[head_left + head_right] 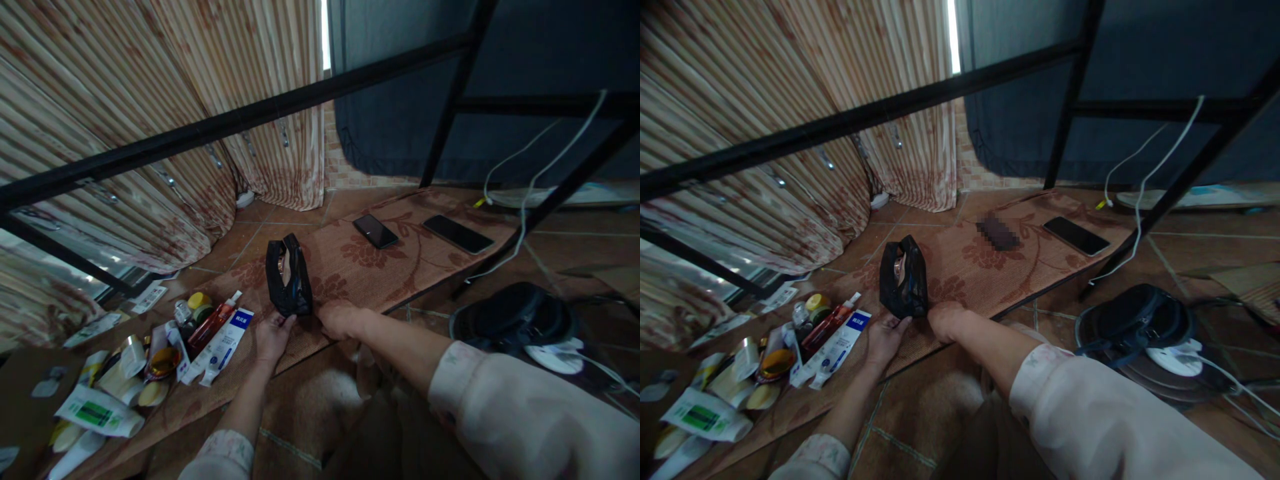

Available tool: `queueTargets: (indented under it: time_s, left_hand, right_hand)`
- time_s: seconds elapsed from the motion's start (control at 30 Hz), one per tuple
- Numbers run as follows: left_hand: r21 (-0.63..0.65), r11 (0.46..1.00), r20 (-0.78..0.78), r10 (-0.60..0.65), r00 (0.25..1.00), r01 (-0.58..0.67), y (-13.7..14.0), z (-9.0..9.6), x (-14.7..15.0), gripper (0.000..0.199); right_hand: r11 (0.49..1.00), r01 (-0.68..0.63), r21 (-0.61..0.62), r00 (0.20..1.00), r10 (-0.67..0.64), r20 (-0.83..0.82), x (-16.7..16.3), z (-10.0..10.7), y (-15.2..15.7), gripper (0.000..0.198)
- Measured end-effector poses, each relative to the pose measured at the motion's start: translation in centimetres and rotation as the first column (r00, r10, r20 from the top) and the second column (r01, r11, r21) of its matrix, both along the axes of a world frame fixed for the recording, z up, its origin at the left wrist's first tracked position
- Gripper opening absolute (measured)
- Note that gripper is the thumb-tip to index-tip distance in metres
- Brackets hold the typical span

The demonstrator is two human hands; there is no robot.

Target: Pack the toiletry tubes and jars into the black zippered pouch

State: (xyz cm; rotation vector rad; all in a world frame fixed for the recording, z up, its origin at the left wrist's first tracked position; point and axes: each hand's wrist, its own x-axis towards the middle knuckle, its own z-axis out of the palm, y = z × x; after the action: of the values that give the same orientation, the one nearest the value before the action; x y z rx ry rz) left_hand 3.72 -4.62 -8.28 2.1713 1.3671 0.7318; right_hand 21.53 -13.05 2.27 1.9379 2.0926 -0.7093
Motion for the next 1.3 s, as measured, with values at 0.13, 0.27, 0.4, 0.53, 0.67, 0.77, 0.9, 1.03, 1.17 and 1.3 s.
queueTargets:
  time_s: [0.13,0.27,0.4,0.53,0.67,0.77,0.9,1.03,1.17,1.3]
  left_hand:
    - [0.0,1.0,-0.004,-0.004,1.0,0.004,-0.09,0.24,0.13,0.023]
    - [0.009,1.0,-0.01,-0.008,1.0,0.008,-0.18,0.48,0.21,0.023]
    - [0.023,1.0,-0.019,-0.004,1.0,0.004,-0.12,0.36,0.15,0.024]
    - [0.028,1.0,-0.034,-0.001,0.999,0.002,0.11,0.03,0.02,0.025]
    - [0.021,1.0,-0.048,-0.001,0.999,0.002,0.17,-0.12,0.0,0.025]
    - [0.012,1.0,-0.056,-0.005,0.998,0.005,0.13,-0.11,0.04,0.024]
    - [0.006,1.0,-0.067,0.001,0.998,0.0,0.13,-0.07,0.08,0.024]
    - [-0.003,1.0,-0.082,0.01,0.997,-0.01,0.14,0.0,0.15,0.023]
    - [-0.009,1.0,-0.087,0.016,0.996,-0.017,0.12,0.02,0.19,0.023]
    - [-0.013,1.0,-0.086,0.018,0.996,-0.019,0.07,0.02,0.14,0.023]
  right_hand:
    - [1.0,-0.001,0.0,1.0,0.001,0.003,0.01,0.06,-0.01,0.038]
    - [1.0,-0.006,-0.003,1.0,0.006,0.002,0.0,0.15,-0.02,0.039]
    - [1.0,-0.017,0.008,1.0,0.017,0.001,-0.02,0.03,-0.04,0.038]
    - [1.0,-0.024,0.02,1.0,0.024,0.005,-0.07,-0.07,-0.11,0.038]
    - [1.0,-0.023,0.021,1.0,0.023,0.012,-0.14,-0.09,-0.1,0.038]
    - [1.0,-0.021,0.014,1.0,0.021,0.016,-0.15,-0.16,-0.04,0.038]
    - [0.999,-0.028,0.022,1.0,0.028,0.014,-0.12,-0.29,-0.03,0.037]
    - [0.999,-0.024,0.032,1.0,0.023,0.012,-0.13,-0.35,-0.09,0.036]
    - [0.999,-0.012,0.047,1.0,0.012,0.0,-0.18,-0.28,-0.14,0.037]
    - [0.995,0.021,0.093,1.0,-0.02,-0.018,-0.14,-0.02,-0.19,0.044]
